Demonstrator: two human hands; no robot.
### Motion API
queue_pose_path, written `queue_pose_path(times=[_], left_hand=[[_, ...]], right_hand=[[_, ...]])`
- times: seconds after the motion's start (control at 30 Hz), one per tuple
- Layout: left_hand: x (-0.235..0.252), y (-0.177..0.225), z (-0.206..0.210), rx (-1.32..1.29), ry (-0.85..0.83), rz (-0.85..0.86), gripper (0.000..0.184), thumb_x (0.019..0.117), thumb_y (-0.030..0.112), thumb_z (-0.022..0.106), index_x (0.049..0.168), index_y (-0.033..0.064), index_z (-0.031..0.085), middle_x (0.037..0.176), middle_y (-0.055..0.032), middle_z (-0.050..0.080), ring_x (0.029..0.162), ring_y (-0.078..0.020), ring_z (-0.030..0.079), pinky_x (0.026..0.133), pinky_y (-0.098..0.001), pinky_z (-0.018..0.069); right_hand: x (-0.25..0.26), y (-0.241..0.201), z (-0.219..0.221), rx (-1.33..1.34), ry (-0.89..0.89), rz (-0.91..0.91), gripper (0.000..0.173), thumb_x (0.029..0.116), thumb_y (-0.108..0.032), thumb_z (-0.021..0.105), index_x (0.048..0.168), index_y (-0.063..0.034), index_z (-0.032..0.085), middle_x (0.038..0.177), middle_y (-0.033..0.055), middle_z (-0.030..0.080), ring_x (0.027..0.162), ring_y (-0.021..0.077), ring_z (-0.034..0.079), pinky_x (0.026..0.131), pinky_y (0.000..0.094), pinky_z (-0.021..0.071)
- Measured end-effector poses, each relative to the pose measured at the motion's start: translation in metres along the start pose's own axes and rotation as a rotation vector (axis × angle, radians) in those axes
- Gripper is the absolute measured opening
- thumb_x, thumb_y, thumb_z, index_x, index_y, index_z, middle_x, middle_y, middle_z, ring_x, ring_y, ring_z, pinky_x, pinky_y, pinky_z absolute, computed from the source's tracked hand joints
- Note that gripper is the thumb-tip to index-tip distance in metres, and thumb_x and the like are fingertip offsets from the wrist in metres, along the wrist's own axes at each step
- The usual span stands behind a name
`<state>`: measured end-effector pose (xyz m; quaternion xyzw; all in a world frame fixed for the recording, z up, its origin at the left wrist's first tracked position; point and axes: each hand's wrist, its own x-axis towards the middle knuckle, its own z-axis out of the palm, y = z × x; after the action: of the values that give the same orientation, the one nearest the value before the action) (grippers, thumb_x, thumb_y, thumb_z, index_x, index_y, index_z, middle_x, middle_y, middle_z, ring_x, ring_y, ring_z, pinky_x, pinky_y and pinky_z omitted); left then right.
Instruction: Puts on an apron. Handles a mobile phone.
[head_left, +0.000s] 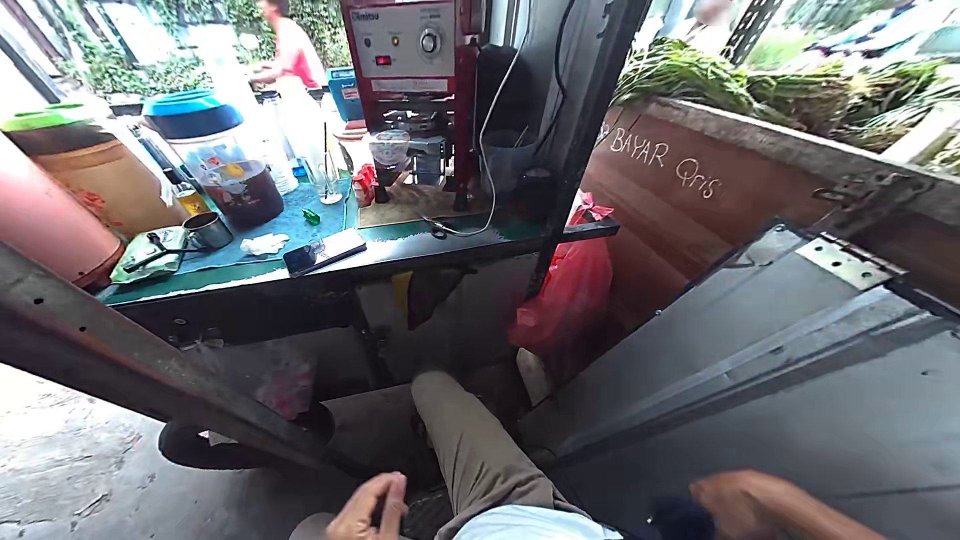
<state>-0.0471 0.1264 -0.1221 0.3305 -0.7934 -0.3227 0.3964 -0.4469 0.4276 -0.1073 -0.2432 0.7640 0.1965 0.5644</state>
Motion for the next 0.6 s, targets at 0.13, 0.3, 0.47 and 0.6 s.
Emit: queue_pose_path(times=[0.13,0.3,0.47,0.6], left_hand=[[-0.005,-0.001,0.035,-0.130,-0.187,0.068,0.034,0.1057,0.011,0.050,0.133,-0.0038,0.064,0.116,-0.0110,0.076,0.100,-0.0165,0.076,0.089,-0.0350,0.0627],[0.014,0.018,0.032,-0.096,-0.246,0.181,0.050,0.0927,0.015,0.071,0.140,0.0019,0.061,0.137,-0.0138,0.065,0.117,-0.0183,0.069,0.091,-0.0333,0.0611],[0.019,0.048,0.020,-0.107,-0.366,0.181,0.081,0.0777,0.020,0.090,0.144,-0.0079,0.051,0.148,-0.0290,0.051,0.127,-0.0331,0.062,0.095,-0.0459,0.0588],[0.003,0.058,0.025,-0.153,-0.416,0.151,0.086,0.0738,0.025,0.092,0.142,-0.0086,0.053,0.152,-0.0331,0.043,0.137,-0.0371,0.053,0.103,-0.0482,0.0546]], right_hand=[[-0.036,-0.031,-0.071,-0.058,0.297,-0.136,0.037,0.0929,-0.032,0.076,0.106,0.0012,0.066,0.083,0.0193,0.069,0.068,0.0327,0.069,0.066,0.0513,0.0578],[-0.092,-0.114,-0.125,-0.410,0.675,-0.614,0.025,0.0916,-0.021,0.076,0.101,0.0010,0.067,0.091,0.0206,0.067,0.089,0.0392,0.065,0.081,0.0604,0.0506],[-0.121,-0.204,-0.107,-0.510,0.781,-1.029,0.025,0.0896,-0.012,0.075,0.111,-0.0028,0.065,0.091,0.0175,0.068,0.087,0.0379,0.067,0.077,0.0601,0.0523],[-0.104,-0.237,-0.101,-0.592,0.659,-1.115,0.030,0.0875,-0.005,0.074,0.115,-0.0016,0.062,0.093,0.0183,0.068,0.087,0.0373,0.068,0.076,0.0580,0.0530]])
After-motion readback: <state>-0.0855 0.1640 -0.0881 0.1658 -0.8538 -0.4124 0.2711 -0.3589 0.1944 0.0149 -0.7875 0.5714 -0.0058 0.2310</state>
